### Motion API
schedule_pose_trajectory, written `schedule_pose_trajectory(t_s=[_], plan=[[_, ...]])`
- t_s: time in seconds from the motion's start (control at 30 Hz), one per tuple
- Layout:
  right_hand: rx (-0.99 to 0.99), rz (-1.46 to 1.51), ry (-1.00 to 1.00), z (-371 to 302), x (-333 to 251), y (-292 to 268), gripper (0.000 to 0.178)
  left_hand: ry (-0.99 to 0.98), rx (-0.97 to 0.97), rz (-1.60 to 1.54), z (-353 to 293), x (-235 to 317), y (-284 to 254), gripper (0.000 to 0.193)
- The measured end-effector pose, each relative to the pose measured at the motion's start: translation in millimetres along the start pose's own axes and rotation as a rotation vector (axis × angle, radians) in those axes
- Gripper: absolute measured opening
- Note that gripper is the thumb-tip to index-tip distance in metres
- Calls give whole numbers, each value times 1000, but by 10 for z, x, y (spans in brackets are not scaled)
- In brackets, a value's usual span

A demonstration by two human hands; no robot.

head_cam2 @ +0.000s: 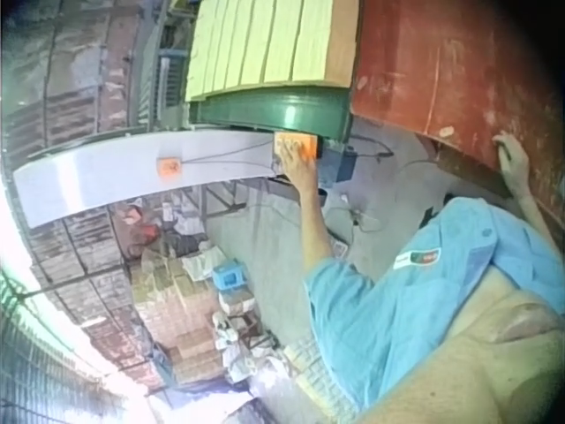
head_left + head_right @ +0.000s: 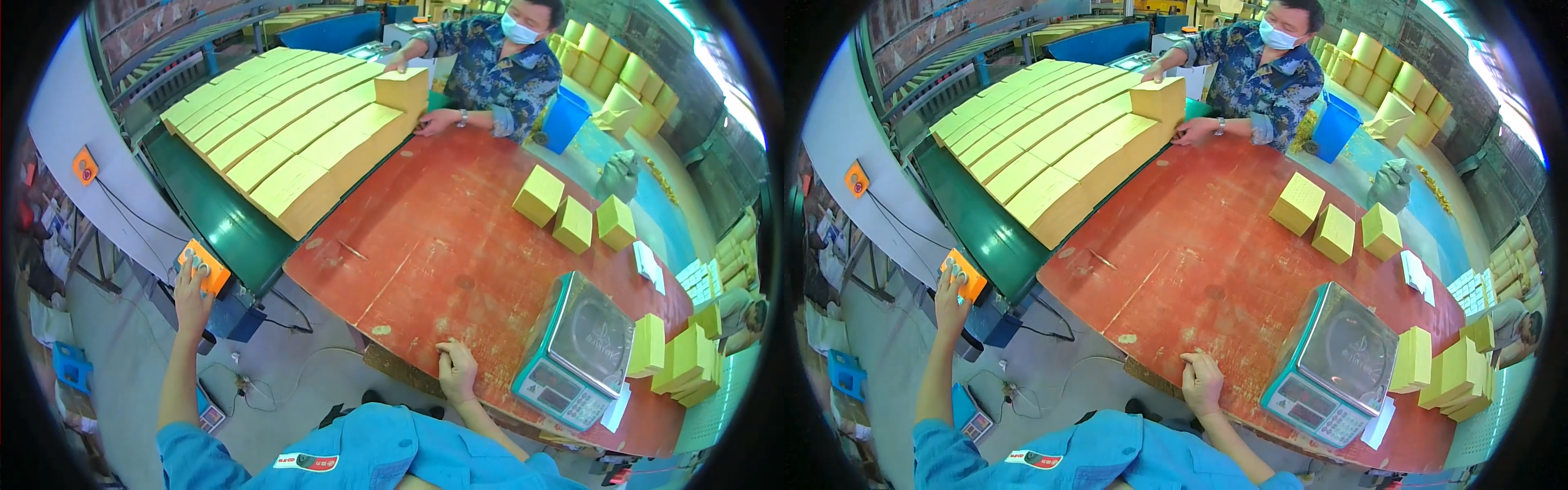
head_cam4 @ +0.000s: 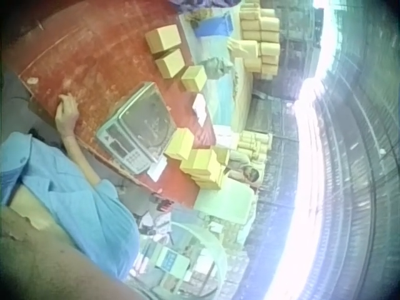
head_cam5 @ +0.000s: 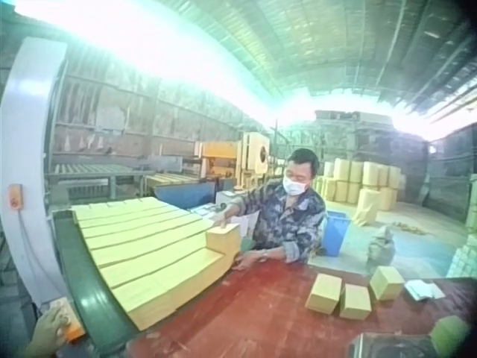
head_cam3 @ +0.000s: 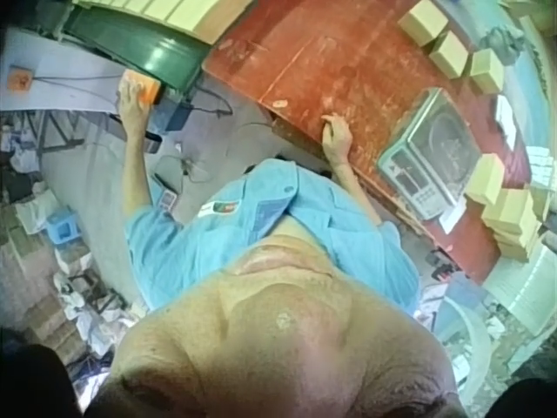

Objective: The recorder weighs stacks of yellow paper on a scale and organizes them on a table.

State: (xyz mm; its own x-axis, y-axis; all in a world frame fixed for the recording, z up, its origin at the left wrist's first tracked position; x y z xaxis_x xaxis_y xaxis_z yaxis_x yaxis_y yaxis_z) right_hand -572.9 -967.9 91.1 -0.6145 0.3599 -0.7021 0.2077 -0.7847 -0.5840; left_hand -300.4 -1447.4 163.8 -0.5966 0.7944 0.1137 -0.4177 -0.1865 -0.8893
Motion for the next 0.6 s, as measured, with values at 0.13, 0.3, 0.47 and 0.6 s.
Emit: schedule_pose_trajectory(t_s=[0.13,0.3,0.47,0.6], plan=[[-14,-3,30,-16,18,4,13,-23,-5,-15,17,-16,14,48],[7,3,-5,-6,-24,-17,13,-49,-16,-56,-22,-69,57,50],[10,-19,14,-24,12,-28,13,-52,-20,-71,18,-39,57,52],[17,-16,-10,8,-51,-38,14,-14,-41,-83,11,-44,62,52]])
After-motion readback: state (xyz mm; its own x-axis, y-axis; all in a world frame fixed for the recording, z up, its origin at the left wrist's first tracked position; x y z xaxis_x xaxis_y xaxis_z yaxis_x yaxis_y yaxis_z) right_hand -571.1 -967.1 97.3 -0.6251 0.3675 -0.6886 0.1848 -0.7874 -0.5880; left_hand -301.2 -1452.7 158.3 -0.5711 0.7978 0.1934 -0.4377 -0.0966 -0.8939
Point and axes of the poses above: each hand's wrist, its own z-axis towards the middle knuckle, its own y-axis out of the palm, x = y × z, the point moved 8 cm from there along z, towards the middle knuckle, and after that the axes turned 4 degrees about -x, right-handed, at the moved point
